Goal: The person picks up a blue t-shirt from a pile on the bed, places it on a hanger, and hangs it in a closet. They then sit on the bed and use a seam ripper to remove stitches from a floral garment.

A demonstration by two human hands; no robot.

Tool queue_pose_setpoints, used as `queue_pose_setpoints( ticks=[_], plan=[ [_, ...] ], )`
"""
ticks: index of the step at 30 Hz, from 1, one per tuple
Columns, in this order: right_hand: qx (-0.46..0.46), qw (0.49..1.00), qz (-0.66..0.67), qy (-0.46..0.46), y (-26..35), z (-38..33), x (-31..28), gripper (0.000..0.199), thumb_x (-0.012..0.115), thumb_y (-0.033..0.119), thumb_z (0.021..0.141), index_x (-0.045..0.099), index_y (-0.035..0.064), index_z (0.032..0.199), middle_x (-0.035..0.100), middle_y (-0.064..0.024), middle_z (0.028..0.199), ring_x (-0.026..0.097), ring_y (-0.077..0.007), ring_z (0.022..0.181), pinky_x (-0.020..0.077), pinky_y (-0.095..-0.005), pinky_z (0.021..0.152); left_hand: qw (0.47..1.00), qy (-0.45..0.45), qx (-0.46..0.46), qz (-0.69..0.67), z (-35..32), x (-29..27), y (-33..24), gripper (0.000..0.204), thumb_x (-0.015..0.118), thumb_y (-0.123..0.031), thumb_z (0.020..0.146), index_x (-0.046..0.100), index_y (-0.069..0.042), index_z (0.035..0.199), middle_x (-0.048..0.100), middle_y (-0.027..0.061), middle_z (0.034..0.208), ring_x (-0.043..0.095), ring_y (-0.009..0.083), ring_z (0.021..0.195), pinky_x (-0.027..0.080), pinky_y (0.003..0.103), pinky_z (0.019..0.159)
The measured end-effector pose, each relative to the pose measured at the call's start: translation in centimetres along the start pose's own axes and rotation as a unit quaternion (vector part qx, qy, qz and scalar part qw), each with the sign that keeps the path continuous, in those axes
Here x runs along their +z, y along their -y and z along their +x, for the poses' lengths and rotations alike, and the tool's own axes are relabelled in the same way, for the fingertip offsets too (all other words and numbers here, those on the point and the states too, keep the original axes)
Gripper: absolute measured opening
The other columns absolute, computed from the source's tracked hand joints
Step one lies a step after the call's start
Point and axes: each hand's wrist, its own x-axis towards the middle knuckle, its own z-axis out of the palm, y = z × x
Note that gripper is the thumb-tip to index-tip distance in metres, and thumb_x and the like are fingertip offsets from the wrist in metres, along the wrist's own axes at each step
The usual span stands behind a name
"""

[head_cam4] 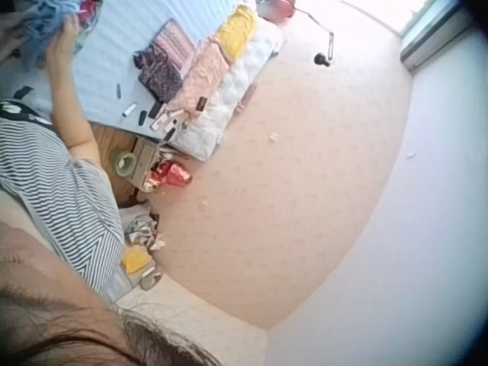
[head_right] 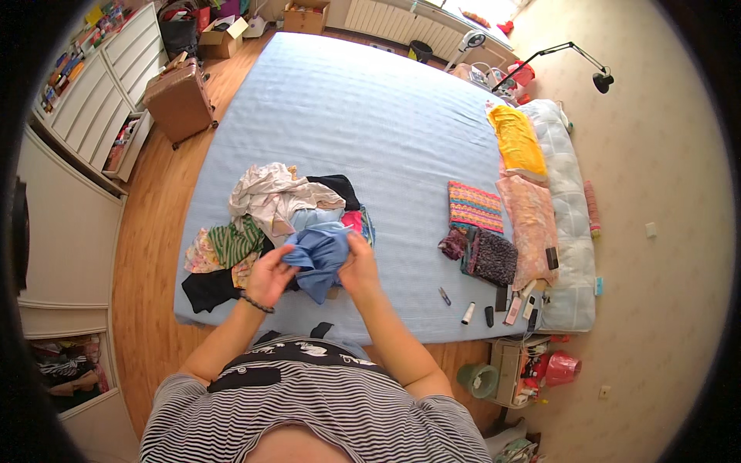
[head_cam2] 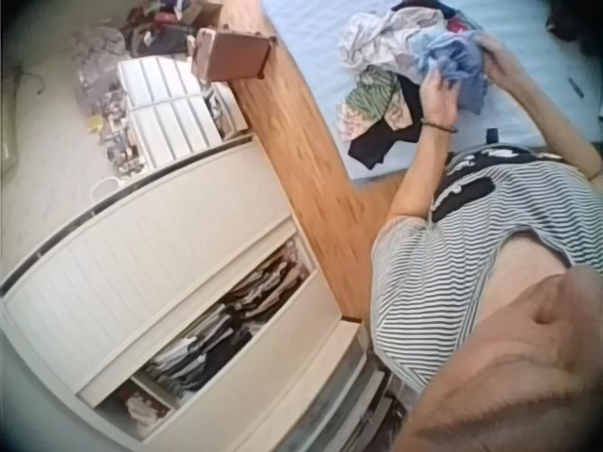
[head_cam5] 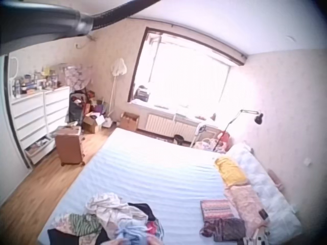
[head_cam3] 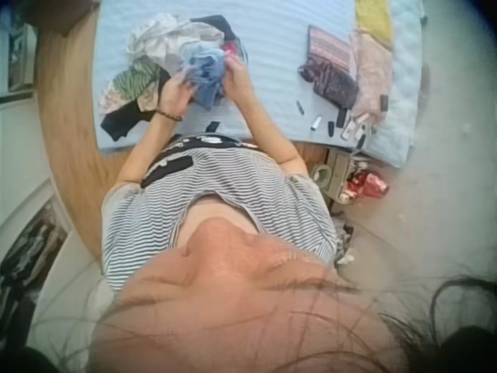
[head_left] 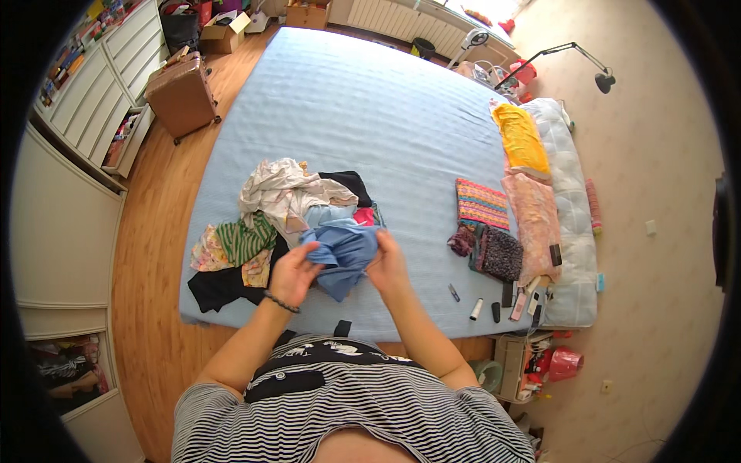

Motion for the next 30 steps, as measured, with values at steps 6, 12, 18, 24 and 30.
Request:
queue_pose_setpoints(
  ticks=[6, 12, 18, 24, 30],
  plan=[
    [0.026, 0.999, 0.030, -0.004, 5.4, -0.8, 2.0, 0.020, 0.047, 0.017, 0.091, 0.055, 0.0030, 0.104, 0.062, -0.0082, 0.101, 0.061, -0.0201, 0.094, 0.0487, -0.0367, 0.085, 0.842, -0.250, 0.056, 0.475, 0.3, -13.9, -5.7, 0.022, 0.049, -0.012, 0.089, 0.060, 0.005, 0.092, 0.063, 0.0095, 0.092, 0.060, 0.0152, 0.087, 0.048, 0.028, 0.074],
    [0.147, 0.955, -0.052, 0.253, -1.7, -5.7, 11.7, 0.010, 0.060, 0.015, 0.083, 0.060, 0.0056, 0.088, 0.059, -0.0005, 0.087, 0.056, -0.0097, 0.077, 0.0470, -0.0266, 0.067, 0.908, 0.146, 0.048, 0.390, -0.7, 1.1, -1.4, 0.020, 0.055, -0.019, 0.087, 0.062, -0.002, 0.095, 0.061, 0.0063, 0.093, 0.056, 0.0172, 0.093, 0.044, 0.029, 0.085],
    [0.062, 0.714, -0.087, 0.692, -5.4, -18.4, 23.7, 0.026, 0.058, 0.008, 0.083, 0.042, -0.0006, 0.065, 0.041, -0.0024, 0.058, 0.038, -0.0102, 0.055, 0.0332, -0.0300, 0.049, 0.938, 0.266, 0.092, 0.203, 0.3, 9.1, -5.1, 0.020, 0.057, -0.018, 0.086, 0.062, -0.002, 0.096, 0.061, 0.0066, 0.094, 0.056, 0.0175, 0.092, 0.045, 0.029, 0.084],
    [-0.020, 0.802, -0.344, 0.488, 0.3, -13.9, 16.9, 0.017, 0.061, 0.013, 0.084, 0.064, -0.0004, 0.094, 0.060, -0.0094, 0.076, 0.060, -0.0198, 0.075, 0.0461, -0.0293, 0.067, 0.939, 0.252, 0.167, 0.165, 0.8, 11.0, -8.8, 0.020, 0.058, -0.018, 0.085, 0.061, -0.003, 0.098, 0.061, 0.0069, 0.094, 0.057, 0.0178, 0.091, 0.045, 0.029, 0.083],
    [-0.090, 0.631, -0.691, 0.341, -4.9, -9.0, 8.4, 0.115, 0.082, 0.036, 0.056, 0.012, 0.0023, 0.142, 0.043, -0.0186, 0.110, 0.054, -0.0388, 0.094, 0.0472, -0.0415, 0.075, 0.933, 0.224, 0.234, 0.157, 0.4, 11.9, -12.3, 0.021, 0.059, -0.018, 0.084, 0.061, -0.003, 0.099, 0.061, 0.0072, 0.095, 0.057, 0.0181, 0.090, 0.045, 0.030, 0.081]
  ],
)
